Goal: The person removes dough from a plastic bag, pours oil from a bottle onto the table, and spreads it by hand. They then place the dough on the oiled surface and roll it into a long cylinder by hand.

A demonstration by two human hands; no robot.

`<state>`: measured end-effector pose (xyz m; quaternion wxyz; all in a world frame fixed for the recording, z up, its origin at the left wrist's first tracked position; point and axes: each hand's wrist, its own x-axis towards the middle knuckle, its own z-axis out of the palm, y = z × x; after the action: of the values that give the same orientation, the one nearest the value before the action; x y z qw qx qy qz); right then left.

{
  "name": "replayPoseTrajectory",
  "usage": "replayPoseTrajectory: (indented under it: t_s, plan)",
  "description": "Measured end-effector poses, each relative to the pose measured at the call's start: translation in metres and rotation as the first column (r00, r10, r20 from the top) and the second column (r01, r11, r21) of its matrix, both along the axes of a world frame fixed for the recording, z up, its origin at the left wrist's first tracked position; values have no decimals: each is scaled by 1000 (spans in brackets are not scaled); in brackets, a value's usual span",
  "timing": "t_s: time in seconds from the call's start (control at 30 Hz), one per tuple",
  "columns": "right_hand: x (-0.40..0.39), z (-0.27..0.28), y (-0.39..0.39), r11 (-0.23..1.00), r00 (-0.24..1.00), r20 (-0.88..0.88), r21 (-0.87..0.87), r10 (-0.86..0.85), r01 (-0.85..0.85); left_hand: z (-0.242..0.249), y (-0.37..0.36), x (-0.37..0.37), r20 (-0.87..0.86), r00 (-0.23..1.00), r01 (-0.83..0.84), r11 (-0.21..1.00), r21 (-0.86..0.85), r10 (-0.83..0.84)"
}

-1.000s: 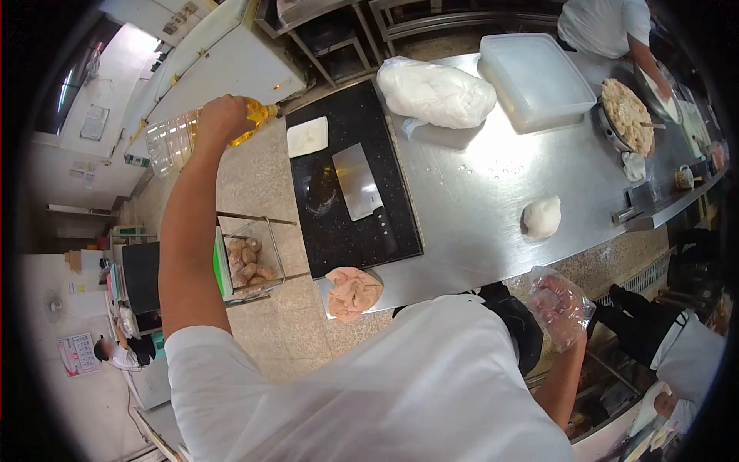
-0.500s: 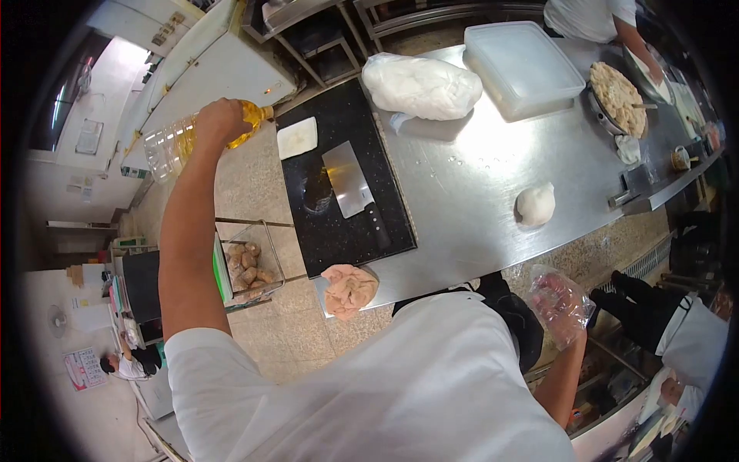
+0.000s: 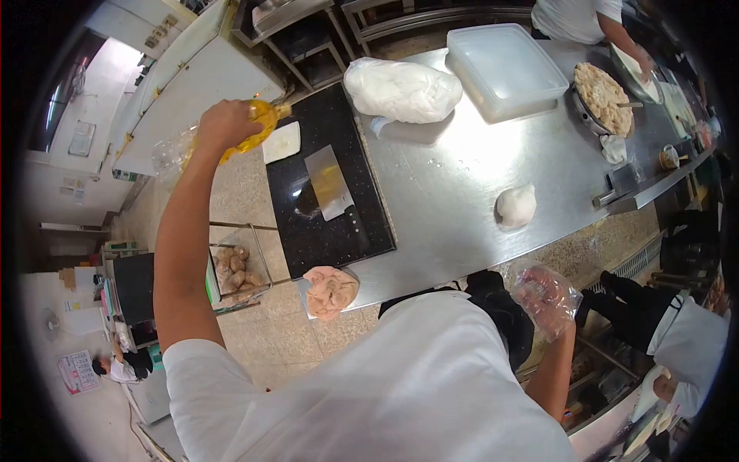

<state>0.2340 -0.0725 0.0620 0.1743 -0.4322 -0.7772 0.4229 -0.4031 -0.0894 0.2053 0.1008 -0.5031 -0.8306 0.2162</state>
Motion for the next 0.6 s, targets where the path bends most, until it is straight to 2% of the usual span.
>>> replayPoseTrajectory:
  t_s: [0.07,0.1,0.13,0.2,0.23,0.37,0.43,0.47,0.53,0.6]
  plan:
    - [2,-10,8,998,1000,5,-68,-18,19,-3,11,22,166,986,17,994,108,-35]
    - [3,-12,12,990,999,7,-131,-46,47,-6,14,37,172,985,6,994,105,-24]
    - [4,-13,19,991,999,9,-129,-36,36,-7,19,54,295,952,32,987,159,-78]
    - [2,-12,36,993,993,-28,37,114,-113,-11,33,89,504,848,36,967,252,-163]
    - [3,-9,45,992,992,-28,39,121,-120,-18,40,108,595,781,18,960,278,-187]
    - [18,-11,86,973,974,-56,94,218,-212,-40,86,181,616,769,58,979,193,-168]
    - [35,-13,103,971,971,-75,96,227,-220,-57,110,220,479,845,187,970,153,-238]
    - [41,-9,108,983,981,-61,39,183,-181,-58,120,243,483,843,190,971,144,-237]
    - [59,-7,124,989,988,-51,-18,144,-145,-56,142,285,408,883,264,964,-25,-231]
    - [75,-8,142,985,984,-65,-40,165,-168,-59,165,313,373,887,308,950,-38,-273]
